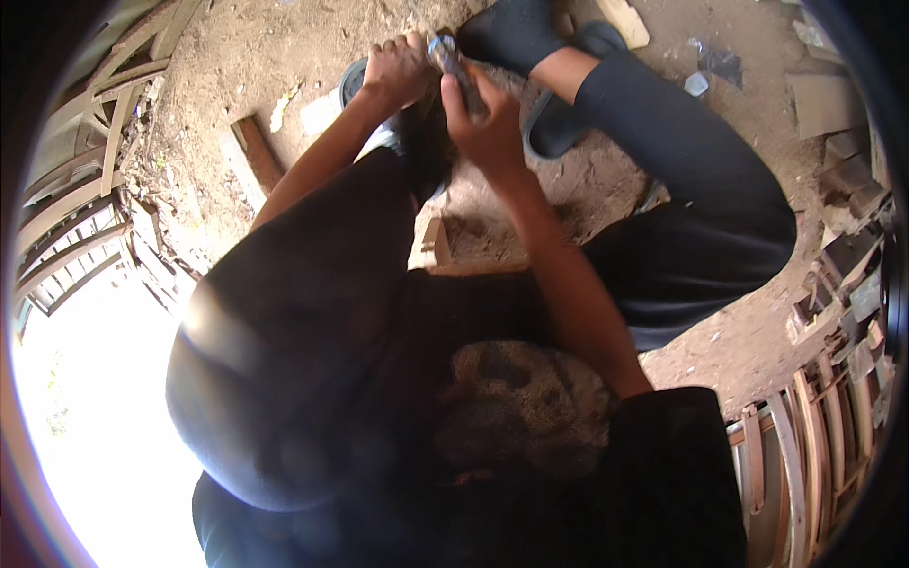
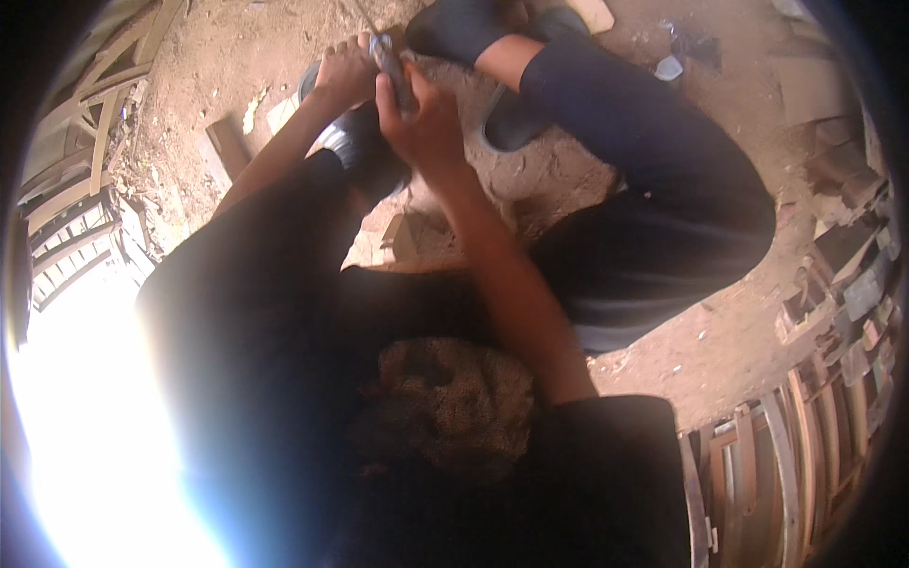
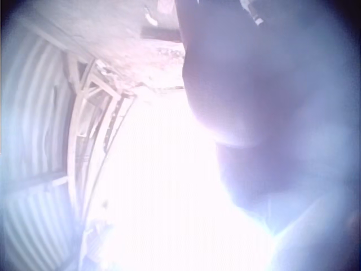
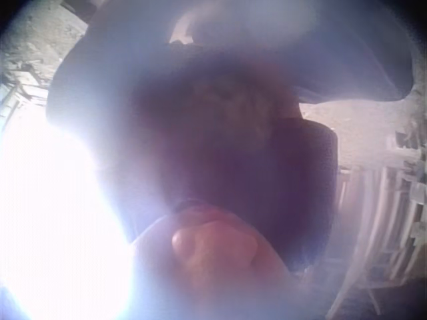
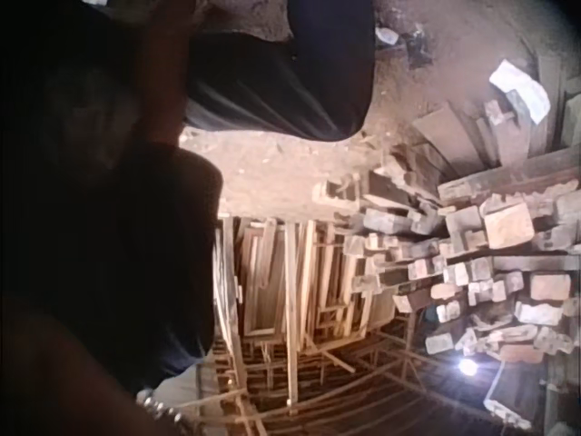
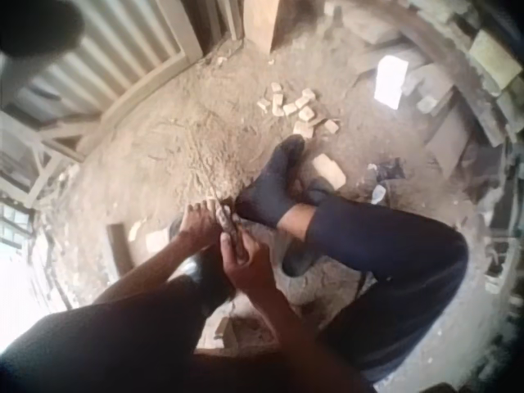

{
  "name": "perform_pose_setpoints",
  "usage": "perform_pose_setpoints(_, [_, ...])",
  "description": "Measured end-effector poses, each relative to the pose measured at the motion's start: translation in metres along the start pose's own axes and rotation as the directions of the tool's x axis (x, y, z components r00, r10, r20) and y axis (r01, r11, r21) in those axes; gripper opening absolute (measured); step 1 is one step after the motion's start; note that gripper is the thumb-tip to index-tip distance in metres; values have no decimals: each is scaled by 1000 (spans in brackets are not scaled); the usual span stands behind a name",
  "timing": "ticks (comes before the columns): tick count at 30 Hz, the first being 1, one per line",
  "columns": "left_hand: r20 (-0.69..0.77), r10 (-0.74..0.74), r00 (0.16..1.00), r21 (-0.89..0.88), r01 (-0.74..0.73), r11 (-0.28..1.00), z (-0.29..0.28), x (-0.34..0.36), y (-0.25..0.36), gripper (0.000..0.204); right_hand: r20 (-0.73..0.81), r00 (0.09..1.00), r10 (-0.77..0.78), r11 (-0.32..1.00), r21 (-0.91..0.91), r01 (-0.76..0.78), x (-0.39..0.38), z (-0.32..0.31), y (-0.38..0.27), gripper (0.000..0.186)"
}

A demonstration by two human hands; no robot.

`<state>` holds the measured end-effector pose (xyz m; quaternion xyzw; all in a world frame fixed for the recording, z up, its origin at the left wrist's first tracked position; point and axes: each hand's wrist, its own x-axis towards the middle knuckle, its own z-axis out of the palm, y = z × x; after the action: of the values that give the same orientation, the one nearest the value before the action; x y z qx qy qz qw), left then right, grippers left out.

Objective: The person is sitting on the ground and using a hand saw to cut a small piece of wood held between their feet. The person repeatedly saws the wood back and forth, creating sawdust on the floor.

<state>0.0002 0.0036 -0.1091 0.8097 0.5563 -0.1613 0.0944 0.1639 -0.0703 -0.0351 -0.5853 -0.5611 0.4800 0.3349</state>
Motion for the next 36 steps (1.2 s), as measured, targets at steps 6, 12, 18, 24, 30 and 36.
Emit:
perform_pose_setpoints(6, [10,-83,996,-27,84,996,6,-20,-8,43,-103,994,-31,999,17,32,-73,-3,-5,29])
perform_pose_setpoints(12, [-71,-76,995,-76,70,995,0,-16,-4,40,-14,994,-109,994,-28,109,-13,10,0,38])
perform_pose_setpoints(18, [-63,-85,994,-20,84,996,11,-17,-8,33,-85,992,-98,995,22,100,-60,8,6,33])
perform_pose_setpoints(24, [-6,-137,990,18,138,990,4,-22,-3,43,35,999,32,999,-4,-32,-58,3,8,39])
perform_pose_setpoints(30, [9,-123,992,-76,124,989,9,-15,-2,41,68,997,-49,997,-63,53,-29,8,2,37])
perform_pose_setpoints(36, [23,-129,991,-23,130,991,9,-16,-3,36,-9,957,-291,942,-176,285,-65,-2,13,26])
